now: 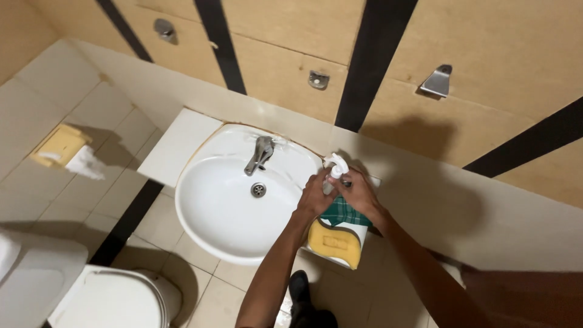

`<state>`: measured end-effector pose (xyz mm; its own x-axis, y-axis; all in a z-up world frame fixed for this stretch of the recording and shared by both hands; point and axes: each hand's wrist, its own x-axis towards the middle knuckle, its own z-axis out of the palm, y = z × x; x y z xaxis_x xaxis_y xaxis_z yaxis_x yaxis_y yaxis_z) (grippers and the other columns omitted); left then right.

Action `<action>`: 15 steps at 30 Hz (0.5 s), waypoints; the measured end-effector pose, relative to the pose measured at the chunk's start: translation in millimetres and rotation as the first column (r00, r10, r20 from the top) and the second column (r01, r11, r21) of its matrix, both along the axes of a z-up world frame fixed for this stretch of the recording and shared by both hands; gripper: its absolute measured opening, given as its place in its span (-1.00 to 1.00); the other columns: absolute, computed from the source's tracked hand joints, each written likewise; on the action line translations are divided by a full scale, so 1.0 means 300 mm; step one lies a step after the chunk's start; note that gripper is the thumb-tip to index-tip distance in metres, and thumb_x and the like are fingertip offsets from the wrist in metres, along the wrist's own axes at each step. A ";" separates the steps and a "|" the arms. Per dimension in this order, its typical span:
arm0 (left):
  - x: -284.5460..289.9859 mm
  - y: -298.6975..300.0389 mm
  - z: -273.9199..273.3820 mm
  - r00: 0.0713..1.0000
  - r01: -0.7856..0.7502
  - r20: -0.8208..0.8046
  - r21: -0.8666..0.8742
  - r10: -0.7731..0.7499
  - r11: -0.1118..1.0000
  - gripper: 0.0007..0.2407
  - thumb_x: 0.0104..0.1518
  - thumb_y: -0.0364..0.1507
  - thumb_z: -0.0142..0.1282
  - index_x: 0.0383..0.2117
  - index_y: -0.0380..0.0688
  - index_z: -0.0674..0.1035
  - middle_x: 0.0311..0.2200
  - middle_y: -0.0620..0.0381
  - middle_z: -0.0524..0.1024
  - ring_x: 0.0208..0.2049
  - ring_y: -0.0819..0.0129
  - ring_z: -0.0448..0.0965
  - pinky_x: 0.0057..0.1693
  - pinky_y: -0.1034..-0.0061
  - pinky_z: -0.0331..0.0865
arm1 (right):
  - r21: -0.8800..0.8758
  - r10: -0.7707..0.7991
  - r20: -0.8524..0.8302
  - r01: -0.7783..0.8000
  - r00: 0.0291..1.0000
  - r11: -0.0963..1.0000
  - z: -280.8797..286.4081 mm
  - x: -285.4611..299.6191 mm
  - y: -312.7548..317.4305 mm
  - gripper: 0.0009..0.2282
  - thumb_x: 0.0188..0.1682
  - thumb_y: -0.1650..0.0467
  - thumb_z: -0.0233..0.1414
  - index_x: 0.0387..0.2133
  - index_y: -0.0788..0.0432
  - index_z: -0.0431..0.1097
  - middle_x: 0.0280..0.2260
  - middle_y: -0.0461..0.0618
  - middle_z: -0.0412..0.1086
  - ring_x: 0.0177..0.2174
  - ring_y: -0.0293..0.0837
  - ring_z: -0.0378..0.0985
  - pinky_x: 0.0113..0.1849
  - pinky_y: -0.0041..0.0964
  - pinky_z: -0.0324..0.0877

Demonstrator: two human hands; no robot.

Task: The person cleans a toilet in a bathroom using a spray bottle and a cloth. They spray the toilet tank, lid, and bowl, then wipe the surfaces with a green cloth. The person also lifts the toilet seat and lid to clean underneath them.

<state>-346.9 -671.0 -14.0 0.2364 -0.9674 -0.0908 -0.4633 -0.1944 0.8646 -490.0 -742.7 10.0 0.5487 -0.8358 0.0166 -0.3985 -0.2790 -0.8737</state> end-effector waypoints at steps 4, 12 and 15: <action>0.040 -0.177 -0.200 0.998 0.058 0.034 0.006 -0.058 0.998 -0.47 0.06 -0.31 0.27 0.22 0.11 0.38 0.13 -0.23 0.38 0.15 -0.22 0.39 0.21 0.08 0.33 | -0.065 -0.069 0.097 0.075 0.993 0.995 -0.174 0.018 -0.109 -0.68 -0.01 0.31 0.17 -0.08 0.29 0.43 -0.15 0.12 0.42 -0.15 -0.03 0.63 -0.13 -0.17 0.50; 0.047 -0.349 -0.305 0.999 0.037 0.029 0.006 -0.037 0.999 -0.52 -0.05 -0.47 0.29 0.08 0.03 0.48 0.07 -0.16 0.47 0.11 -0.19 0.45 0.17 0.10 0.41 | -0.129 -0.257 0.108 0.270 0.960 0.954 -0.380 0.048 -0.247 -0.68 -0.08 0.30 0.25 -0.18 0.24 0.40 -0.30 0.07 0.41 -0.38 -0.05 0.52 -0.33 -0.18 0.46; 0.053 -0.366 -0.362 0.999 0.047 0.017 -0.063 -0.046 0.997 -0.60 0.04 -0.49 0.29 0.06 0.00 0.51 0.06 -0.16 0.50 0.09 -0.22 0.46 0.15 0.10 0.41 | -0.102 -0.334 -0.102 0.324 0.937 0.941 -0.412 0.050 -0.262 -0.67 -0.09 0.27 0.28 -0.18 0.21 0.42 -0.34 0.11 0.42 -0.39 0.00 0.50 -0.31 -0.14 0.44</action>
<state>-331.0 -780.9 -122.7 0.1918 -0.9811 -0.0255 -0.4843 -0.1172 0.8670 -475.2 -821.3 -113.5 0.2458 -0.9682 0.0463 -0.5772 -0.1846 -0.7955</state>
